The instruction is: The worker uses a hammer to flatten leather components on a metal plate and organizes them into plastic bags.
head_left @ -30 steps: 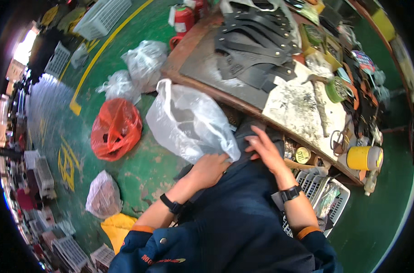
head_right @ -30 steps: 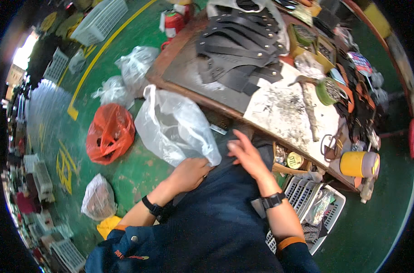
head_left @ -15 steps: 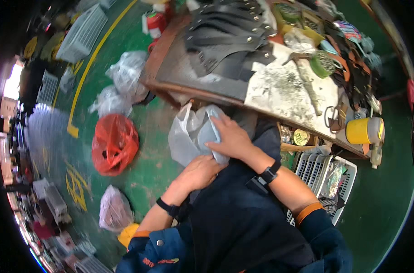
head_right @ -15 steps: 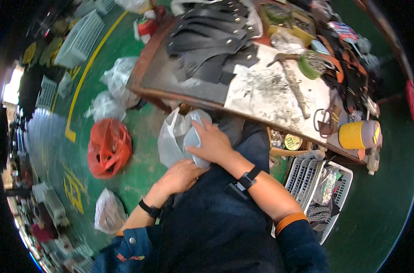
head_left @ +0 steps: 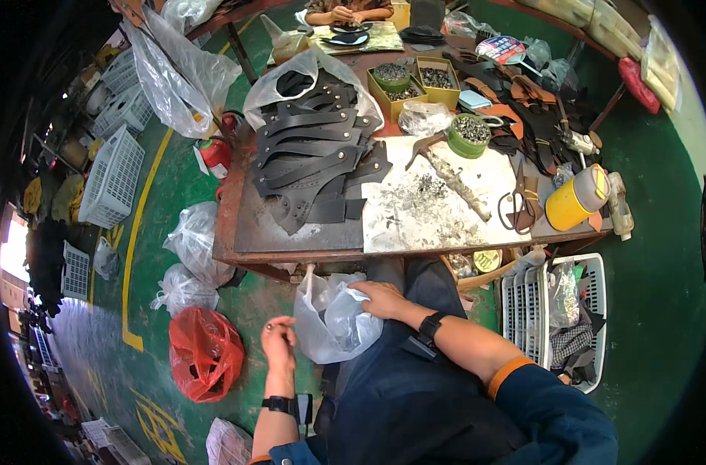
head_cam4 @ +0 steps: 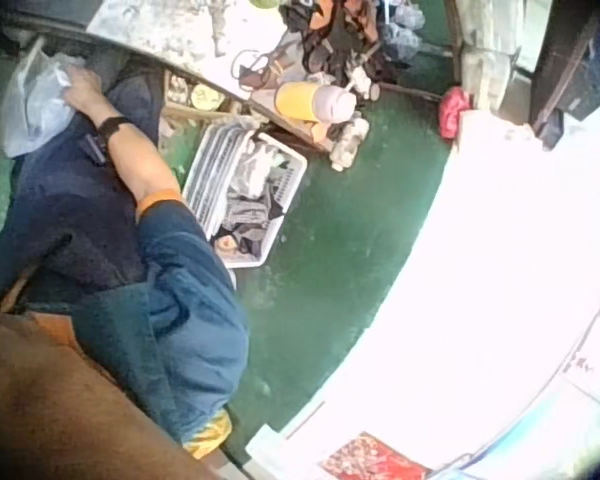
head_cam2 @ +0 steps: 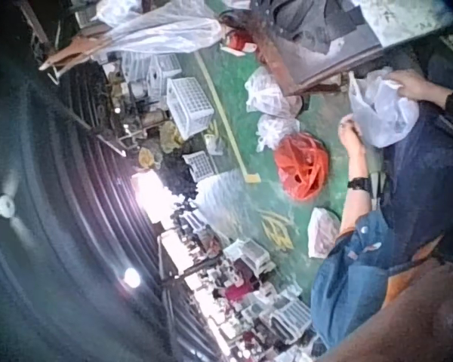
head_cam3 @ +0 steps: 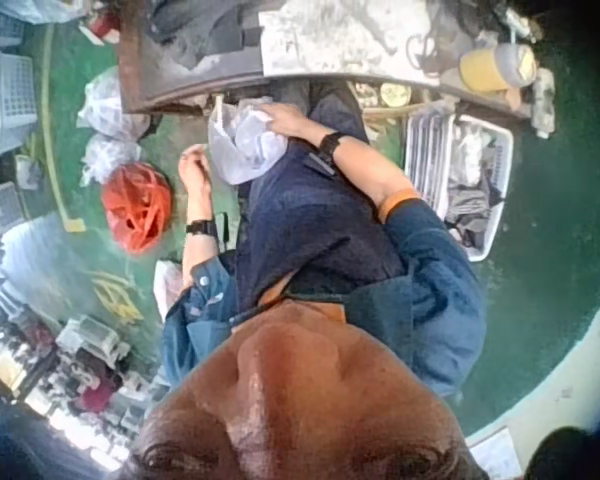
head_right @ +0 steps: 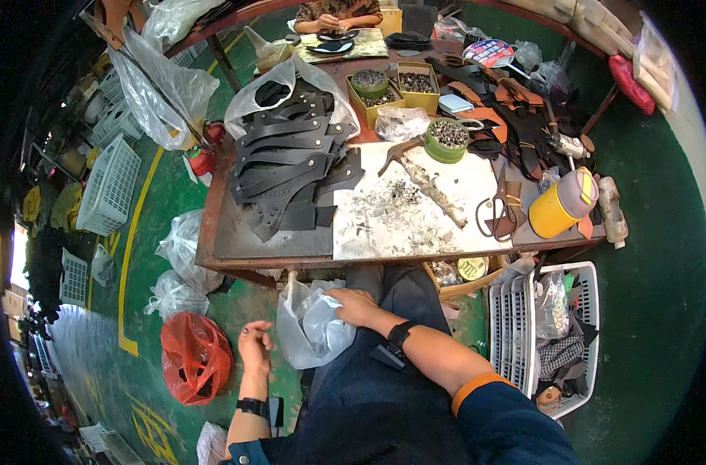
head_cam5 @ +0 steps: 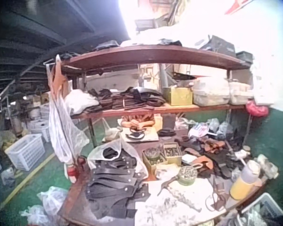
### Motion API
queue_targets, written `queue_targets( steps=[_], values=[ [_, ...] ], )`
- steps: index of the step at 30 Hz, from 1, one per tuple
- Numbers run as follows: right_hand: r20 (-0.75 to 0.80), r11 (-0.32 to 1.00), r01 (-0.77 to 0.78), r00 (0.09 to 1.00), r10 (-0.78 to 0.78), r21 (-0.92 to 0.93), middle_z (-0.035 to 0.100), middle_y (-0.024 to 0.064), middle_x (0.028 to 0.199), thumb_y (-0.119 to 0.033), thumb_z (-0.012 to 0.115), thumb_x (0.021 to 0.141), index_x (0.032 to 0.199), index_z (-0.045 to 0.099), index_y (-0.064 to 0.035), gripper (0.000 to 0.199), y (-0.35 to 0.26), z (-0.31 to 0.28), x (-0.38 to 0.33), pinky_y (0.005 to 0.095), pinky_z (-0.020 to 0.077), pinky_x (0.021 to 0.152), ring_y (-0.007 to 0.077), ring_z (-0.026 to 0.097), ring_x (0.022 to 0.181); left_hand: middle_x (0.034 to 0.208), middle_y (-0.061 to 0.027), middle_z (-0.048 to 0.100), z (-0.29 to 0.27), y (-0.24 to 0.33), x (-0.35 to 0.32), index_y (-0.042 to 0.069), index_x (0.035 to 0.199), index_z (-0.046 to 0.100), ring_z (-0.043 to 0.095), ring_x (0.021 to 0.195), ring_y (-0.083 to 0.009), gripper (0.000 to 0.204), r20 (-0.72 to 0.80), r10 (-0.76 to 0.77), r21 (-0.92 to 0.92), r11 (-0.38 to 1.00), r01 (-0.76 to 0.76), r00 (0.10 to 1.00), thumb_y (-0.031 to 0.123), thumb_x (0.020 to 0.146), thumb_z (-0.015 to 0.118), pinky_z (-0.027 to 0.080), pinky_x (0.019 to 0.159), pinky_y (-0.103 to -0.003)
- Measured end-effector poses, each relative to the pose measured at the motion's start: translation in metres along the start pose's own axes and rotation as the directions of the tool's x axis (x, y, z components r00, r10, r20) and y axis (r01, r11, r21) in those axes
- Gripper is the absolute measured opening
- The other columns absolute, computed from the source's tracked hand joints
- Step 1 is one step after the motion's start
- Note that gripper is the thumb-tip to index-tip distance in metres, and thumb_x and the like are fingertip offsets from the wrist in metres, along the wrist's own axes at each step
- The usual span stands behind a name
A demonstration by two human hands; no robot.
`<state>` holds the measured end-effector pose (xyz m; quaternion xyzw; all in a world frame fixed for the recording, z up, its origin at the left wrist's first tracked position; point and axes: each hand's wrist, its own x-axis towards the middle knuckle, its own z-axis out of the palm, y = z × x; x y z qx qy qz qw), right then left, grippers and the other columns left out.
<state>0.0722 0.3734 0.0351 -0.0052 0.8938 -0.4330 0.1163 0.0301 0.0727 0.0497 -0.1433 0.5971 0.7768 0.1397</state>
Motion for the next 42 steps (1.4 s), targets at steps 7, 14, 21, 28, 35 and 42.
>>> queue_targets(
  steps=[7, 14, 21, 28, 35, 42],
  values=[
    [-0.067, 0.995, 0.077, 0.995, -0.072, 0.062, 0.063, 0.0170, 0.125, -0.013, 0.058, 0.082, 0.131, 0.058, -0.0149, 0.049, 0.003, -0.003, -0.007, 0.0461, 0.0449, 0.100, 0.0383, 0.058, 0.117, 0.080, -0.0038, 0.056, 0.050, 0.043, 0.006, 0.002, 0.114, 0.058, 0.042, 0.056, -0.0104, 0.024, 0.004, -0.110, 0.033, 0.993, 0.110, 0.994, 0.014, 0.097, 0.048, 0.032, 0.049, -0.025],
    [-0.083, 0.998, 0.050, 0.995, -0.052, -0.025, 0.065, 0.0159, 0.120, -0.011, 0.055, 0.080, 0.124, 0.063, -0.0130, 0.045, -0.001, 0.000, -0.014, 0.0464, 0.0479, 0.096, 0.0375, 0.061, 0.112, 0.067, -0.0085, 0.064, 0.176, 0.097, -0.005, 0.005, 0.101, 0.062, 0.064, 0.060, -0.0165, 0.027, 0.597, -0.184, 0.701, 0.593, -0.396, 0.781, 0.028, 0.102, 0.049, 0.048, 0.054, -0.035],
    [-0.095, 0.994, 0.111, 0.989, -0.112, -0.024, 0.066, 0.0165, 0.118, -0.008, 0.054, 0.078, 0.120, 0.065, -0.0085, 0.043, -0.010, 0.004, -0.018, 0.0470, 0.0478, 0.097, 0.0383, 0.061, 0.110, 0.081, -0.0198, 0.070, 0.282, 0.095, 0.063, -0.001, 0.115, 0.061, 0.068, 0.072, -0.0371, 0.036, 0.721, 0.308, 0.563, 0.263, -0.784, 0.621, 0.028, 0.094, 0.061, 0.054, 0.068, -0.043],
    [-0.115, 0.997, 0.058, 0.992, -0.051, 0.058, 0.065, 0.0183, 0.118, -0.009, 0.057, 0.080, 0.124, 0.063, -0.0099, 0.045, 0.004, -0.004, -0.017, 0.0458, 0.0478, 0.097, 0.0400, 0.060, 0.111, 0.116, -0.0167, 0.065, 0.230, 0.102, 0.025, 0.003, 0.128, 0.059, 0.065, 0.100, -0.0347, 0.042, 0.783, 0.339, 0.405, 0.358, -0.841, 0.521, 0.022, 0.091, 0.063, 0.052, 0.088, -0.042],
    [0.121, 0.583, -0.103, 0.993, 0.007, 0.806, 0.069, 0.0084, 0.114, 0.008, 0.054, 0.086, 0.128, 0.060, 0.0018, 0.043, -0.025, 0.007, 0.000, 0.0278, 0.0493, 0.091, 0.0158, 0.064, 0.103, 0.137, -0.0226, 0.053, 0.008, 0.021, 0.019, 0.001, 0.137, 0.051, 0.052, 0.125, -0.0386, 0.060, 0.272, 0.403, 0.942, 0.073, -0.327, 0.874, 0.032, 0.089, 0.067, 0.043, 0.104, -0.044],
    [0.286, 0.532, -0.213, 0.956, -0.058, 0.820, 0.068, 0.0050, 0.113, 0.009, 0.054, 0.085, 0.127, 0.061, -0.0003, 0.044, -0.076, 0.004, -0.003, 0.0259, 0.0480, 0.090, 0.0122, 0.063, 0.100, 0.153, -0.0319, 0.032, -0.066, 0.001, -0.007, -0.006, 0.150, 0.032, 0.031, 0.144, -0.0412, 0.096, -0.149, 0.142, 0.912, 0.403, 0.080, 0.979, 0.057, 0.085, 0.066, 0.029, 0.118, -0.044]
  ],
)
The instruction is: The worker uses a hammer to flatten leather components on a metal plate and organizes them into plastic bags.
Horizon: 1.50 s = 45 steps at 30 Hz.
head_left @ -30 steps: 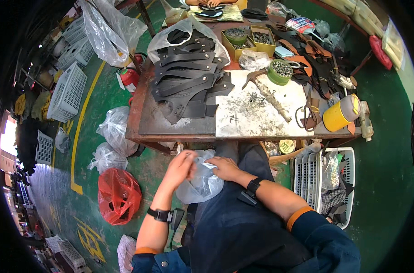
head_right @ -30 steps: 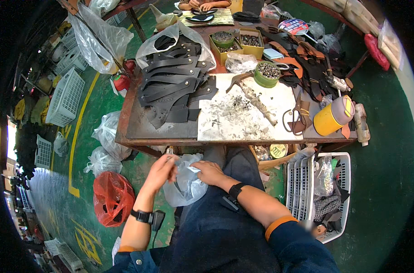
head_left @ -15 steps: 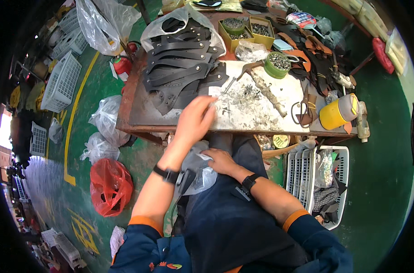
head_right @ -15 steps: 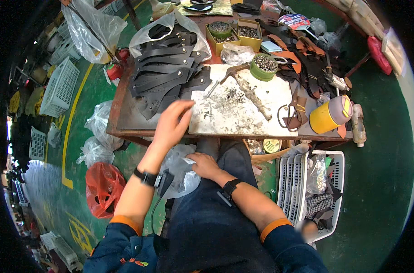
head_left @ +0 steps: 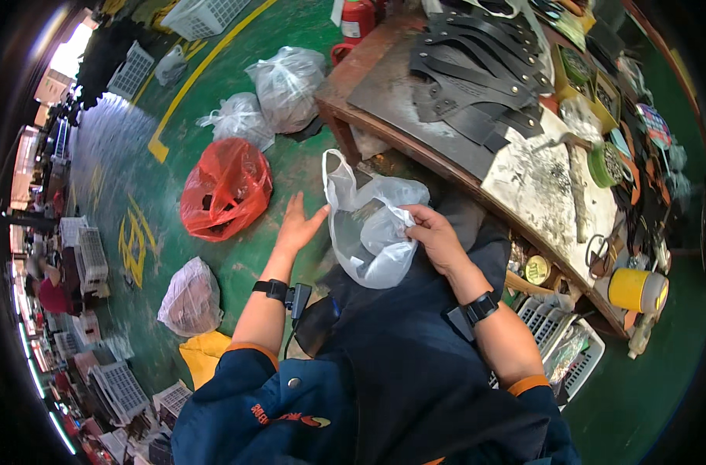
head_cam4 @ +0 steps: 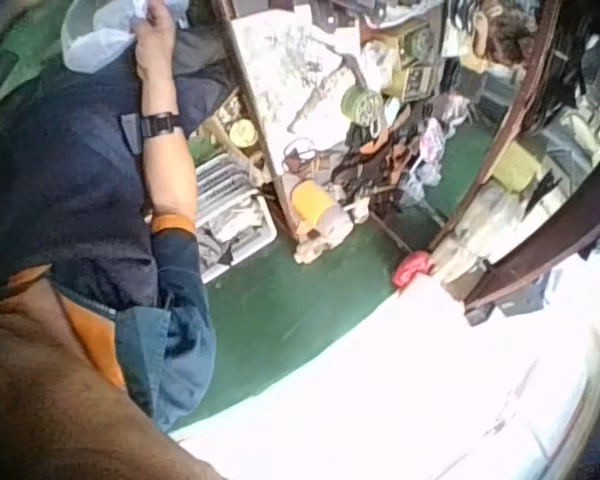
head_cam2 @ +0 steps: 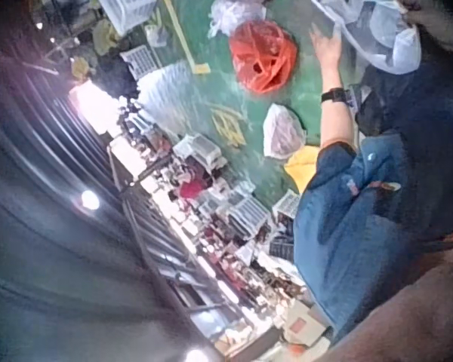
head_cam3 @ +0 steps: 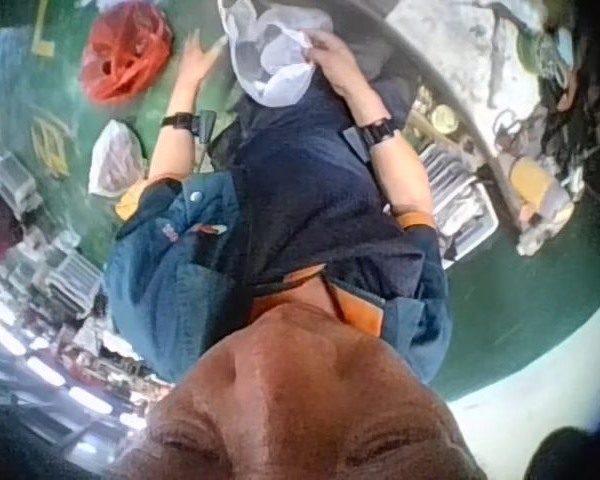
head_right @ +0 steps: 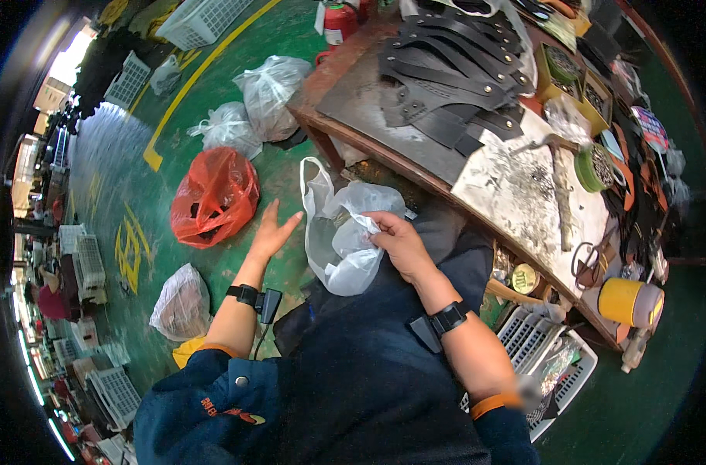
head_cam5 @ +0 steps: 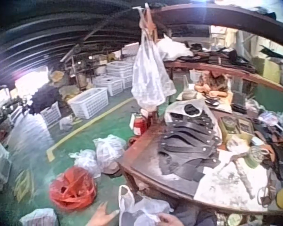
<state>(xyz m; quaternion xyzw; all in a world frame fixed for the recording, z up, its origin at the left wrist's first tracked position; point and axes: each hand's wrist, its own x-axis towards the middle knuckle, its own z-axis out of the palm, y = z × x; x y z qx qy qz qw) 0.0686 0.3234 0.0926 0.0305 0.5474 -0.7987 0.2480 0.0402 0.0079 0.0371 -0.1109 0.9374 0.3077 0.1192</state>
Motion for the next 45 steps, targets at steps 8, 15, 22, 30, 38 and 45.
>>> queue_targets(
  steps=[8, 15, 22, 30, 38, 45],
  values=[
    [0.149, 0.998, 0.037, 0.988, -0.029, -0.056, 0.067, 0.0053, 0.112, 0.009, 0.054, 0.085, 0.122, 0.063, -0.0003, 0.039, -0.036, 0.032, -0.001, 0.0263, 0.0473, 0.090, 0.0139, 0.062, 0.101, 0.159, -0.0288, 0.019, 0.000, -0.022, 0.045, 0.006, 0.157, 0.012, 0.024, 0.147, -0.0409, 0.116, -0.212, -0.065, -0.096, 0.994, 0.045, 0.975, 0.036, 0.070, 0.082, 0.027, 0.119, -0.044],
    [0.184, 0.967, -0.003, 0.982, -0.046, 0.254, 0.066, 0.0099, 0.109, 0.010, 0.055, 0.078, 0.117, 0.062, 0.0029, 0.040, -0.041, 0.025, -0.004, 0.0291, 0.0507, 0.089, 0.0191, 0.065, 0.099, 0.163, -0.0184, 0.018, -0.036, -0.007, 0.020, 0.015, 0.146, 0.048, 0.007, 0.153, -0.0366, 0.094, -0.238, 0.140, 0.705, 0.706, 0.072, 0.961, 0.052, 0.066, 0.081, 0.009, 0.116, -0.069],
    [0.135, 0.986, 0.018, 0.990, -0.040, 0.164, 0.066, 0.0149, 0.097, 0.010, 0.056, 0.072, 0.100, 0.063, 0.0048, 0.029, -0.038, 0.023, -0.030, 0.0407, 0.0584, 0.078, 0.0275, 0.068, 0.085, 0.147, -0.0178, 0.048, 0.020, -0.023, 0.034, 0.008, 0.112, 0.073, 0.037, 0.140, -0.0347, 0.034, -0.006, 0.059, 0.622, 0.782, -0.042, 0.998, 0.021, 0.089, 0.051, 0.024, 0.114, -0.059],
    [0.037, 0.981, 0.003, 0.999, -0.011, 0.195, 0.067, 0.0119, 0.098, 0.001, 0.050, 0.071, 0.106, 0.061, 0.0042, 0.036, -0.023, -0.020, -0.007, 0.0342, 0.0566, 0.077, 0.0217, 0.066, 0.083, 0.088, -0.0143, 0.069, 0.019, -0.082, 0.044, 0.005, 0.105, 0.069, 0.069, 0.070, -0.0348, 0.028, -0.029, -0.341, -0.746, 0.633, 0.207, 0.940, 0.004, 0.085, 0.049, 0.057, 0.064, -0.047],
    [-0.125, 0.974, -0.006, 0.992, 0.035, 0.228, 0.065, 0.0111, 0.109, -0.017, 0.053, 0.081, 0.119, 0.059, 0.0016, 0.043, -0.007, -0.041, 0.010, 0.0346, 0.0478, 0.093, 0.0229, 0.062, 0.102, 0.072, -0.0061, 0.060, -0.065, -0.055, 0.012, 0.009, 0.092, 0.060, 0.054, 0.052, -0.0178, 0.015, 0.103, -0.393, -0.977, -0.215, 0.018, 0.914, 0.009, 0.097, 0.045, 0.046, 0.047, -0.032],
    [0.070, 0.948, 0.158, 0.987, -0.144, -0.275, 0.062, 0.0087, 0.119, -0.011, 0.062, 0.080, 0.129, 0.055, 0.0025, 0.051, -0.015, -0.024, 0.009, 0.0322, 0.0434, 0.099, 0.0187, 0.059, 0.107, 0.062, -0.0035, 0.052, -0.094, -0.043, 0.003, 0.011, 0.087, 0.056, 0.046, 0.047, -0.0145, 0.013, 0.015, -0.319, -0.976, -0.209, -0.055, 0.948, 0.011, 0.096, 0.047, 0.037, 0.042, -0.029]
  ],
)
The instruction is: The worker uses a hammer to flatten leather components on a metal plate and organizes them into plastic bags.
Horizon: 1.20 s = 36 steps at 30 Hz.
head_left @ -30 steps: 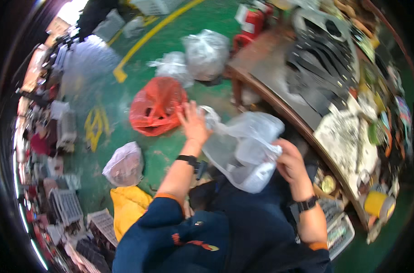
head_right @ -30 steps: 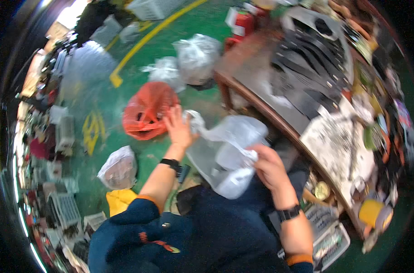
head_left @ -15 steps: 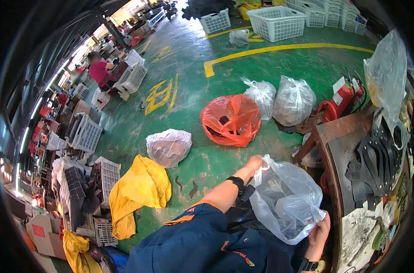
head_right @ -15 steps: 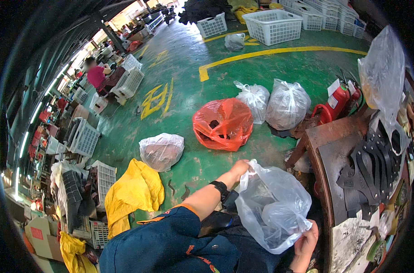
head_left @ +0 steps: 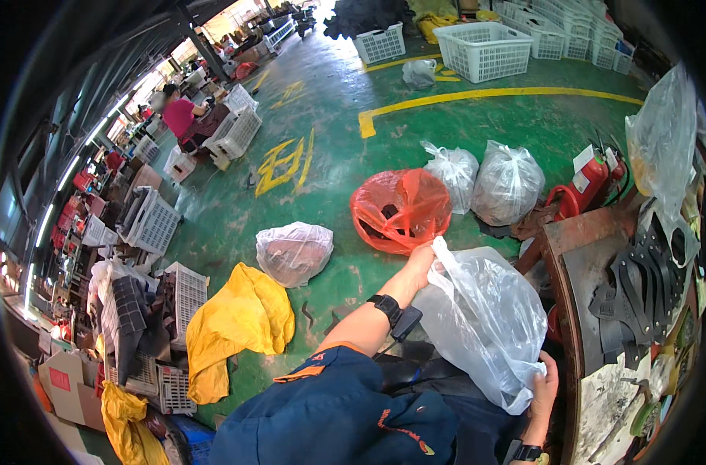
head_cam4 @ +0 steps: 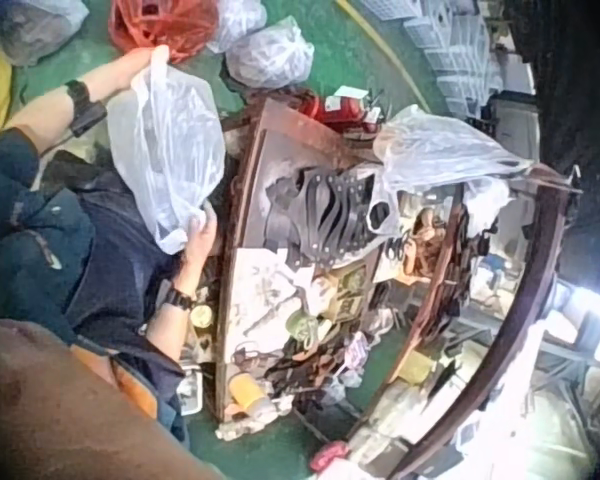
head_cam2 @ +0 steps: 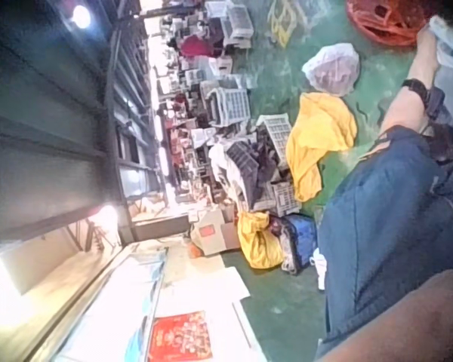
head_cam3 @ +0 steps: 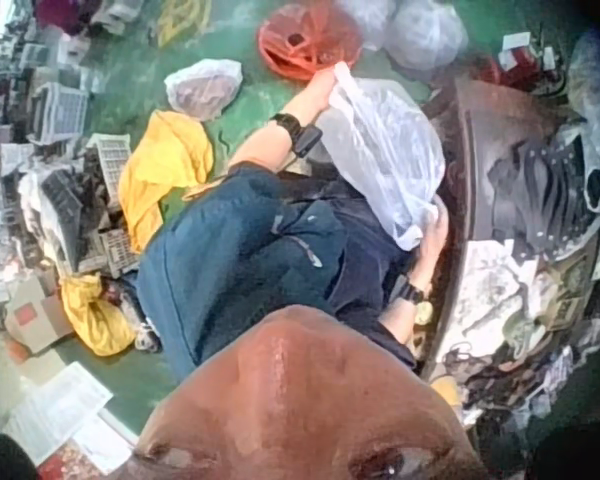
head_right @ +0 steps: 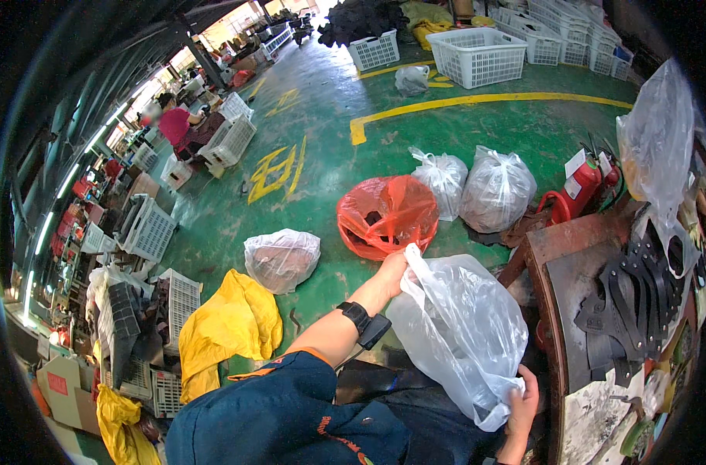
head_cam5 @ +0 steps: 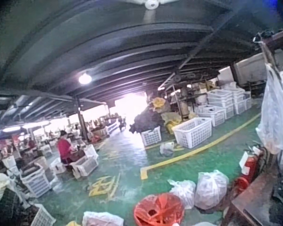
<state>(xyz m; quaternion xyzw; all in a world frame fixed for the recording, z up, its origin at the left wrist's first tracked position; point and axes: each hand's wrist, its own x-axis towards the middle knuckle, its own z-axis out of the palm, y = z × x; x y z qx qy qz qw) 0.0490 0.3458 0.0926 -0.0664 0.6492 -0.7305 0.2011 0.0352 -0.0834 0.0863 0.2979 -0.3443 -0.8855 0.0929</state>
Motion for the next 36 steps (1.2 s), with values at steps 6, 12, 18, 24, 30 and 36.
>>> queue_targets(
  steps=[6, 12, 18, 24, 30, 36],
  values=[
    [-0.009, 0.802, -0.036, 0.999, 0.039, -0.596, 0.067, 0.0081, 0.106, -0.002, 0.072, 0.072, 0.124, 0.060, -0.0011, 0.053, 0.037, -0.006, 0.005, 0.0306, 0.0491, 0.087, 0.0156, 0.062, 0.095, 0.066, -0.0025, 0.054, 0.008, 0.010, -0.003, 0.011, 0.090, 0.056, 0.049, 0.050, -0.0134, 0.011, -0.009, 0.202, 0.075, 0.977, -0.201, 0.979, 0.011, 0.096, 0.047, 0.039, 0.044, -0.028],
    [-0.157, 0.888, -0.222, 0.972, 0.172, -0.403, 0.068, 0.0054, 0.098, -0.004, 0.066, 0.083, 0.108, 0.065, 0.0021, 0.026, 0.080, -0.015, 0.021, 0.0301, 0.0480, 0.078, 0.0149, 0.061, 0.085, 0.073, -0.0026, 0.057, 0.012, -0.001, -0.011, 0.008, 0.093, 0.057, 0.053, 0.055, -0.0133, 0.010, -0.034, 0.237, 0.131, 0.964, -0.231, 0.971, 0.008, 0.095, 0.047, 0.042, 0.049, -0.027],
    [-0.289, 0.984, -0.154, 0.949, 0.123, -0.088, 0.067, 0.0025, 0.095, -0.001, 0.058, 0.088, 0.107, 0.065, 0.0023, 0.020, 0.079, -0.012, 0.012, 0.0276, 0.0474, 0.078, 0.0124, 0.060, 0.084, 0.066, -0.0001, 0.051, 0.008, -0.015, -0.017, 0.009, 0.089, 0.057, 0.045, 0.052, -0.0106, 0.012, -0.055, 0.225, 0.179, 0.961, -0.212, 0.973, 0.008, 0.096, 0.047, 0.034, 0.047, -0.026],
    [-0.333, 0.980, -0.126, 0.940, 0.069, -0.153, 0.068, 0.0029, 0.094, -0.003, 0.058, 0.087, 0.107, 0.065, 0.0034, 0.022, 0.084, -0.017, -0.002, 0.0279, 0.0476, 0.077, 0.0124, 0.060, 0.084, 0.068, 0.0010, 0.052, 0.009, -0.032, -0.014, 0.011, 0.087, 0.058, 0.046, 0.053, -0.0102, 0.013, -0.048, 0.169, 0.225, 0.962, -0.154, 0.984, 0.011, 0.096, 0.049, 0.035, 0.048, -0.026],
    [-0.341, 0.896, -0.264, 0.930, 0.139, -0.357, 0.070, 0.0049, 0.092, -0.013, 0.062, 0.086, 0.108, 0.068, -0.0018, 0.025, 0.075, -0.011, 0.008, 0.0305, 0.0503, 0.078, 0.0129, 0.063, 0.085, 0.075, 0.0057, 0.056, -0.013, -0.026, -0.004, 0.022, 0.086, 0.060, 0.054, 0.066, -0.0106, 0.015, -0.177, 0.138, 0.327, 0.942, -0.074, 0.975, 0.034, 0.095, 0.060, 0.044, 0.058, -0.030],
    [-0.384, 0.879, -0.197, 0.923, 0.016, -0.435, 0.071, 0.0131, 0.087, -0.020, 0.067, 0.085, 0.101, 0.069, -0.0005, 0.026, 0.078, -0.008, 0.017, 0.0368, 0.0509, 0.075, 0.0220, 0.067, 0.081, 0.069, 0.0029, 0.053, -0.013, -0.018, 0.001, 0.011, 0.089, 0.059, 0.049, 0.057, -0.0097, 0.008, -0.002, 0.148, 0.288, 0.947, -0.141, 0.989, 0.014, 0.095, 0.054, 0.037, 0.051, -0.025]
  ],
)
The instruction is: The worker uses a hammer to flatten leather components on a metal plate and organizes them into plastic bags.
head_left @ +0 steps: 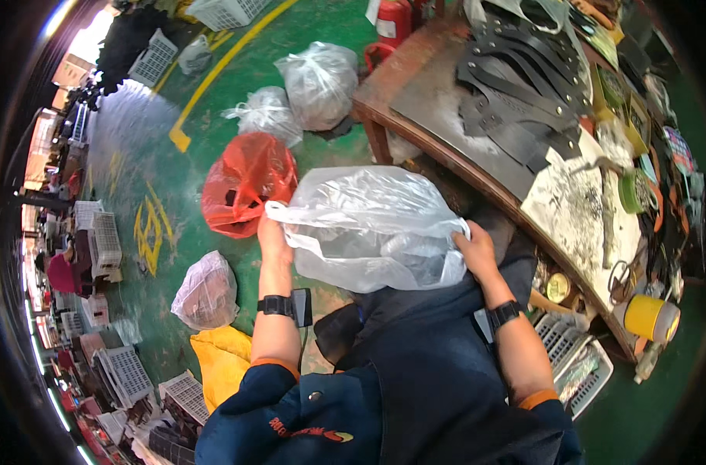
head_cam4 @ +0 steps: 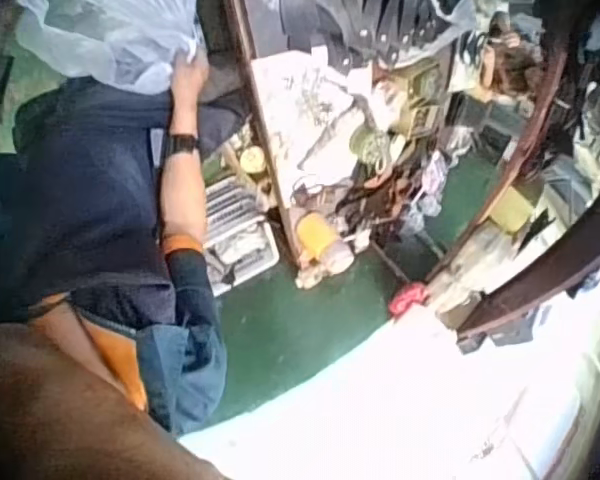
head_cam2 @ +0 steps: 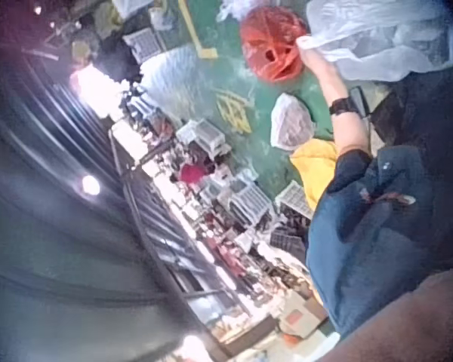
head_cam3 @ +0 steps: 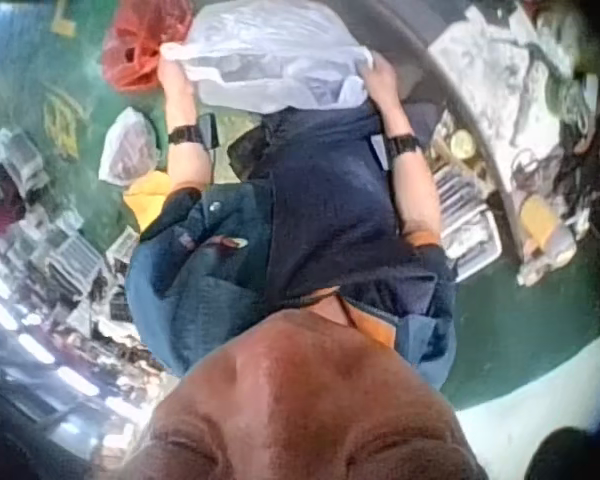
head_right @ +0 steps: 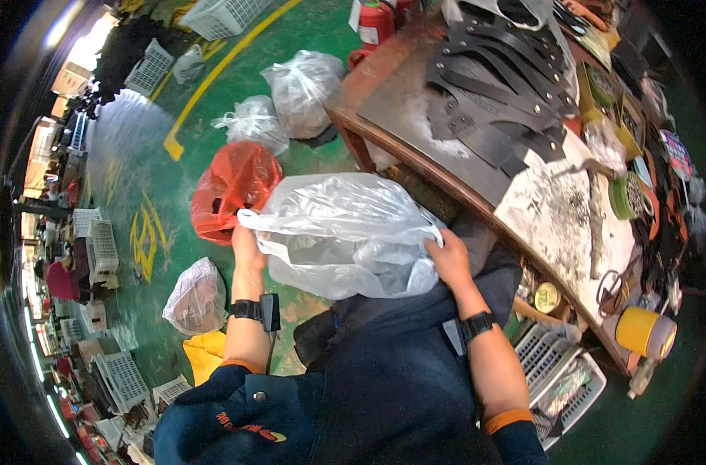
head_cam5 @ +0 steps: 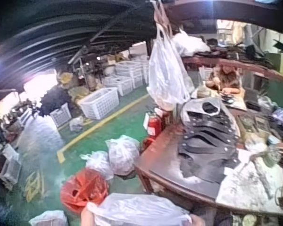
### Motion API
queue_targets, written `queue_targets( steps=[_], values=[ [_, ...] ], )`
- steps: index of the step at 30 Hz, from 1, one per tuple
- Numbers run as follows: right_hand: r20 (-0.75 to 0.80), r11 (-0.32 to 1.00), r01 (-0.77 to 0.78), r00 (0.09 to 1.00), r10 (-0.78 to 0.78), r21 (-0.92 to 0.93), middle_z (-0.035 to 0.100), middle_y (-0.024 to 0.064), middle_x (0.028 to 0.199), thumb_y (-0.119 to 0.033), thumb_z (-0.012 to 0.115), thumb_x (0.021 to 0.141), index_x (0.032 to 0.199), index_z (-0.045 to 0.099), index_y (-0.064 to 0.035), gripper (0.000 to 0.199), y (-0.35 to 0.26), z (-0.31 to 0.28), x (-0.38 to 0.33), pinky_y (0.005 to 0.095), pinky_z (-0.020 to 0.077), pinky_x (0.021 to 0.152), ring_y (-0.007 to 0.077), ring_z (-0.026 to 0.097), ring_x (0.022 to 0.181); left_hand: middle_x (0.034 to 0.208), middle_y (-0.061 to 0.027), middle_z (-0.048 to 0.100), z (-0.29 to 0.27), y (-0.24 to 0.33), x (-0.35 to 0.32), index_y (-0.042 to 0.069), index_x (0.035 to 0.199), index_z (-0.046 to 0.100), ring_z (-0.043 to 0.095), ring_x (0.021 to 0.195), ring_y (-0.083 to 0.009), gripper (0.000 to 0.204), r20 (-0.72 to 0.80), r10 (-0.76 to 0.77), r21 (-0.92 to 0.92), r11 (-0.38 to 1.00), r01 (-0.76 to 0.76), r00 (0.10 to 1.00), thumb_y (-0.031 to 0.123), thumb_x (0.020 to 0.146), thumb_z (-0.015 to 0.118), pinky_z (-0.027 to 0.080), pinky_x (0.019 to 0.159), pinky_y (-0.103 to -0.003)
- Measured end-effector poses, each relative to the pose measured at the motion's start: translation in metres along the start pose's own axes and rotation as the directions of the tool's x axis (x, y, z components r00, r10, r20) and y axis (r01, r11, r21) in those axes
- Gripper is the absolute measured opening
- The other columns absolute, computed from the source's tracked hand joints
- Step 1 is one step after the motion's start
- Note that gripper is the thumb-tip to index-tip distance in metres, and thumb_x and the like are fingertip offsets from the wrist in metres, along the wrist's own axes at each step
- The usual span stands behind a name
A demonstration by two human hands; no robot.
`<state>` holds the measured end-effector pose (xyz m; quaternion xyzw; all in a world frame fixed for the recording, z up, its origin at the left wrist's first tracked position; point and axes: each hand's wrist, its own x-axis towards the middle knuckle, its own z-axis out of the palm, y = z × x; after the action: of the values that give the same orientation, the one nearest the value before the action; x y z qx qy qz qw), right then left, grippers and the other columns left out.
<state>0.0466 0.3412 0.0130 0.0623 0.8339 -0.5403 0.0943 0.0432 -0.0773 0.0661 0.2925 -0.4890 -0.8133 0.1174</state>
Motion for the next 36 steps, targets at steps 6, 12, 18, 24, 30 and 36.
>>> queue_targets(
  steps=[6, 12, 18, 24, 30, 36],
  values=[
    [0.028, 0.983, -0.099, 0.995, 0.096, 0.154, 0.070, 0.0089, 0.085, -0.018, 0.066, 0.087, 0.100, 0.069, 0.0008, 0.023, 0.009, -0.004, -0.008, 0.0326, 0.0499, 0.073, 0.0173, 0.065, 0.078, 0.072, -0.0024, 0.058, 0.007, -0.011, -0.006, 0.006, 0.094, 0.060, 0.052, 0.058, -0.0117, 0.006, -0.012, -0.027, -0.041, 0.999, 0.026, 1.000, 0.009, 0.094, 0.055, 0.038, 0.051, -0.025],
    [0.035, 0.987, -0.127, 0.992, 0.124, 0.099, 0.071, 0.0070, 0.086, -0.016, 0.066, 0.087, 0.102, 0.069, 0.0003, 0.022, -0.002, -0.005, -0.008, 0.0312, 0.0498, 0.074, 0.0152, 0.064, 0.078, 0.073, -0.0032, 0.059, 0.004, -0.013, -0.004, 0.005, 0.095, 0.061, 0.052, 0.057, -0.0124, 0.008, 0.004, -0.030, -0.015, 0.999, 0.030, 1.000, 0.010, 0.095, 0.055, 0.039, 0.051, -0.026],
    [0.077, 0.985, -0.074, 0.995, 0.062, 0.159, 0.069, 0.0027, 0.092, -0.014, 0.063, 0.089, 0.109, 0.068, -0.0007, 0.024, -0.009, 0.011, -0.002, 0.0288, 0.0484, 0.076, 0.0117, 0.061, 0.082, 0.076, -0.0006, 0.060, -0.017, -0.002, -0.001, 0.010, 0.094, 0.063, 0.054, 0.063, -0.0107, 0.010, -0.047, -0.011, 0.147, 0.989, 0.017, 0.999, 0.019, 0.096, 0.057, 0.042, 0.055, -0.026],
    [0.057, 0.979, -0.053, 0.997, 0.043, 0.196, 0.071, 0.0088, 0.107, -0.010, 0.061, 0.092, 0.119, 0.065, 0.0033, 0.030, 0.033, -0.015, -0.004, 0.0309, 0.0492, 0.087, 0.0174, 0.064, 0.096, 0.094, -0.0008, 0.064, 0.006, -0.040, -0.020, 0.009, 0.104, 0.064, 0.060, 0.087, -0.0137, 0.018, 0.152, -0.085, 0.308, 0.951, 0.034, 0.985, 0.021, 0.094, 0.056, 0.049, 0.075, -0.033],
    [0.088, 0.984, -0.030, 0.996, 0.014, 0.178, 0.070, 0.0090, 0.107, -0.005, 0.059, 0.089, 0.118, 0.063, 0.0060, 0.031, 0.019, -0.005, -0.002, 0.0303, 0.0472, 0.090, 0.0177, 0.063, 0.098, 0.105, -0.0017, 0.068, 0.012, -0.040, -0.034, 0.007, 0.113, 0.067, 0.061, 0.095, -0.0120, 0.024, 0.114, -0.115, 0.467, 0.883, 0.049, 0.987, 0.020, 0.098, 0.053, 0.048, 0.083, -0.028],
    [0.129, 0.964, -0.026, 0.992, -0.009, 0.264, 0.068, 0.0065, 0.109, -0.006, 0.059, 0.093, 0.122, 0.062, 0.0049, 0.031, 0.019, -0.007, 0.001, 0.0295, 0.0465, 0.090, 0.0159, 0.062, 0.098, 0.110, -0.0073, 0.068, -0.009, -0.061, -0.031, 0.004, 0.116, 0.066, 0.061, 0.103, -0.0161, 0.029, 0.348, -0.070, 0.590, 0.791, -0.161, 0.935, 0.019, 0.092, 0.058, 0.049, 0.089, -0.031]
  ],
)
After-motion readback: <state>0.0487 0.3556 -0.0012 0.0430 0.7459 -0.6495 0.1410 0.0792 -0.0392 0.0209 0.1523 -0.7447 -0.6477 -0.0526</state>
